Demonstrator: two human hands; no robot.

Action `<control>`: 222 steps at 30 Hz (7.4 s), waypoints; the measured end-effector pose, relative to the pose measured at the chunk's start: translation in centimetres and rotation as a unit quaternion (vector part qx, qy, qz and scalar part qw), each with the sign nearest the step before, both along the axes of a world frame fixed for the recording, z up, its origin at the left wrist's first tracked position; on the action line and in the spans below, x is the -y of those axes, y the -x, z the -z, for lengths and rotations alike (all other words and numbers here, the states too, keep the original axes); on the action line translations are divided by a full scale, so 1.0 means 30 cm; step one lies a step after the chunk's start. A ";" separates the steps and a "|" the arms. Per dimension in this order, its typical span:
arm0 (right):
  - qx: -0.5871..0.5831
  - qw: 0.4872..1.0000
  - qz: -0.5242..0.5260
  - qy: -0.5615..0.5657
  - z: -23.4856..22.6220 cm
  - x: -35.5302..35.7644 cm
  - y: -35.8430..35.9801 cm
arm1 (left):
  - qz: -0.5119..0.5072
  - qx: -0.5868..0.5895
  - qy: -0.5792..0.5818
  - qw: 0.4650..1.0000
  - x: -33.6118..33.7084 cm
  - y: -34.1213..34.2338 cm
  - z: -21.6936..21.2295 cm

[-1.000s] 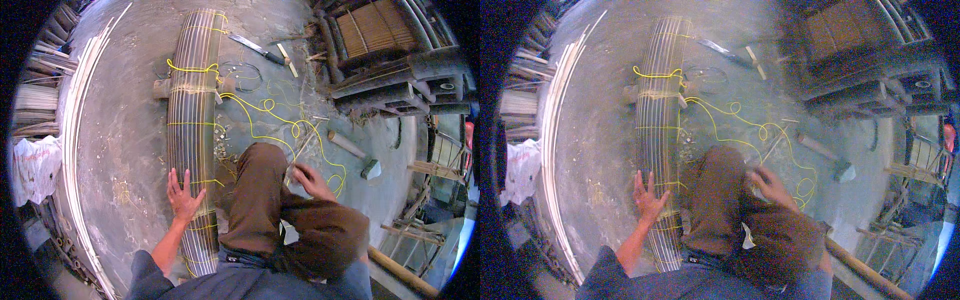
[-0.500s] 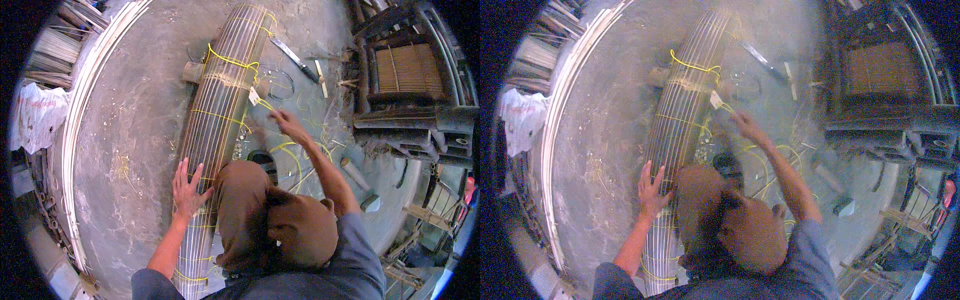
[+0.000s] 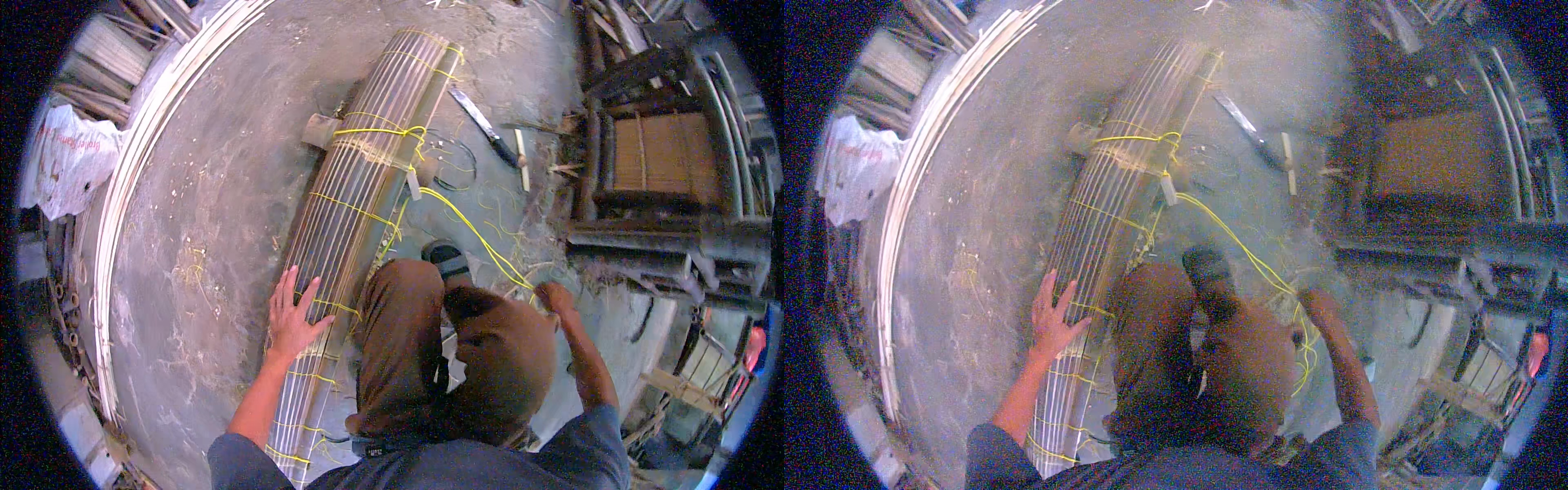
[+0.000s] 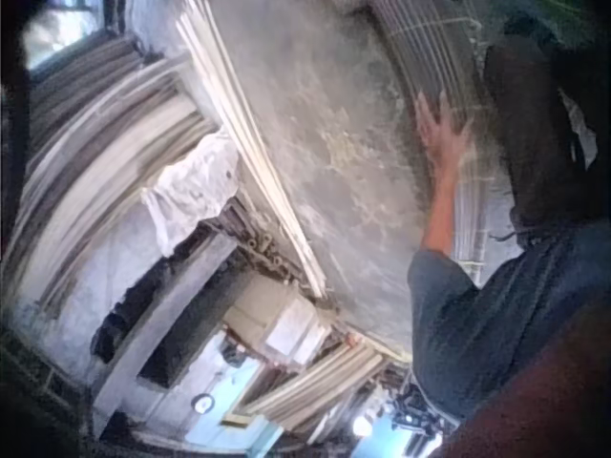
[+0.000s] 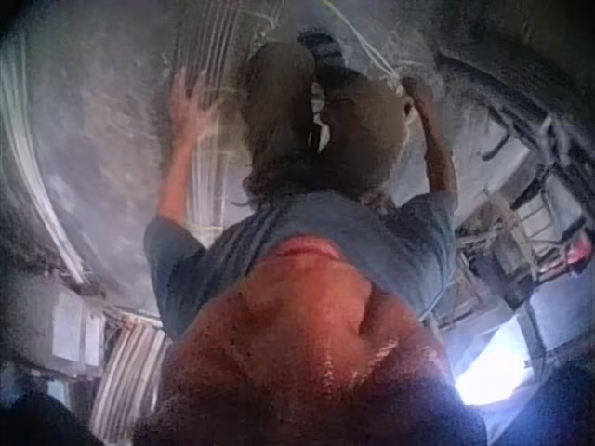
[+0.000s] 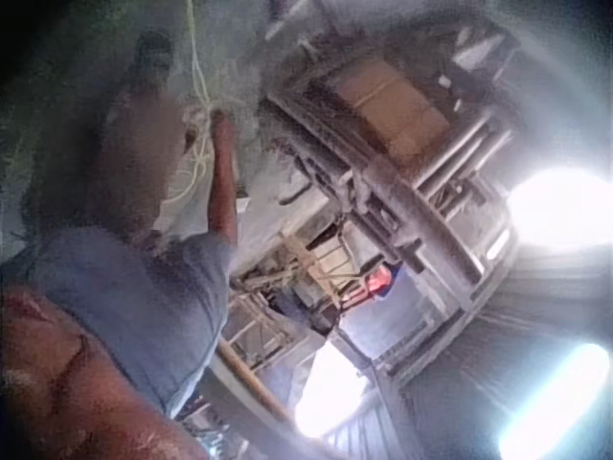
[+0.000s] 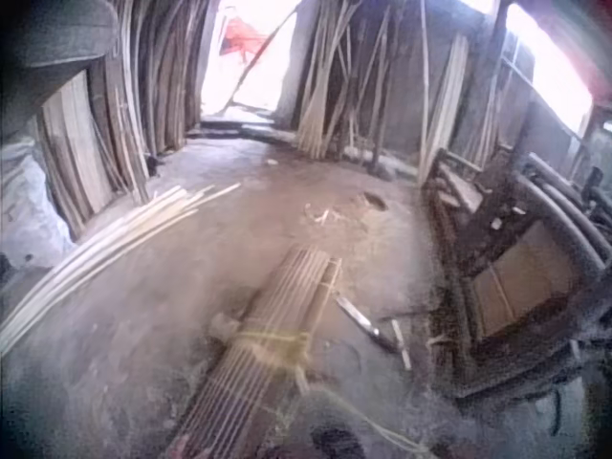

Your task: The person ties a bundle of metal rods together using a yellow string. They wrap the string around the rods multiple times and secure it with knots. The person then lifts the completed bundle and places it against a wall.

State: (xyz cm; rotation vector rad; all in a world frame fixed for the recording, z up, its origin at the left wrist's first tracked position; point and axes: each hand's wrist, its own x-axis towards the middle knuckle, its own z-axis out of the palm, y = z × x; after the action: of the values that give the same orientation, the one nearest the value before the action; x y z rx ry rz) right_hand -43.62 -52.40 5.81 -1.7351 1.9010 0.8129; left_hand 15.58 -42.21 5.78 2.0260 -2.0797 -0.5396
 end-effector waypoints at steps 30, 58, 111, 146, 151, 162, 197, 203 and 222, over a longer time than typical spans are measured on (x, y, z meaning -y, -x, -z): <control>0.374 0.599 -0.650 0.281 0.049 0.549 -1.413 | -0.730 -0.533 0.248 0.349 -0.515 0.605 0.341; 0.447 0.584 -0.561 0.380 0.058 0.516 -1.708 | -0.558 -0.676 0.475 0.080 -0.372 0.217 0.325; 0.422 0.773 -0.397 0.260 0.180 0.864 -0.841 | -0.288 0.121 0.020 0.950 0.248 0.122 -0.022; 0.047 0.623 -0.760 0.181 0.041 1.441 -1.935 | -0.290 0.095 0.049 0.951 0.217 0.100 0.004; 0.085 0.671 -0.706 0.210 0.153 1.604 -1.952 | -0.284 0.094 0.080 0.951 0.220 0.113 0.023; 0.446 0.578 -0.499 0.467 -0.181 0.974 -1.501 | -0.298 0.076 0.050 0.950 0.237 0.108 0.004; 0.406 0.249 -0.834 -0.278 0.049 0.110 -1.014 | -0.266 0.030 0.141 0.953 0.220 0.140 0.055; 0.626 0.324 -0.616 -0.351 -0.264 -0.024 -1.263 | -0.260 0.034 0.122 0.957 0.214 0.147 0.093; 0.431 0.698 -0.566 -0.084 -0.242 0.117 -1.467 | -0.274 0.084 0.195 0.938 0.198 0.122 0.207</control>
State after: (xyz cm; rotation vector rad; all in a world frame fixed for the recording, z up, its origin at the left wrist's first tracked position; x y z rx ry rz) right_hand 0.40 -55.90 13.07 -2.4385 0.0153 0.3039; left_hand 11.93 -48.14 -0.43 2.3035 -1.4281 0.1365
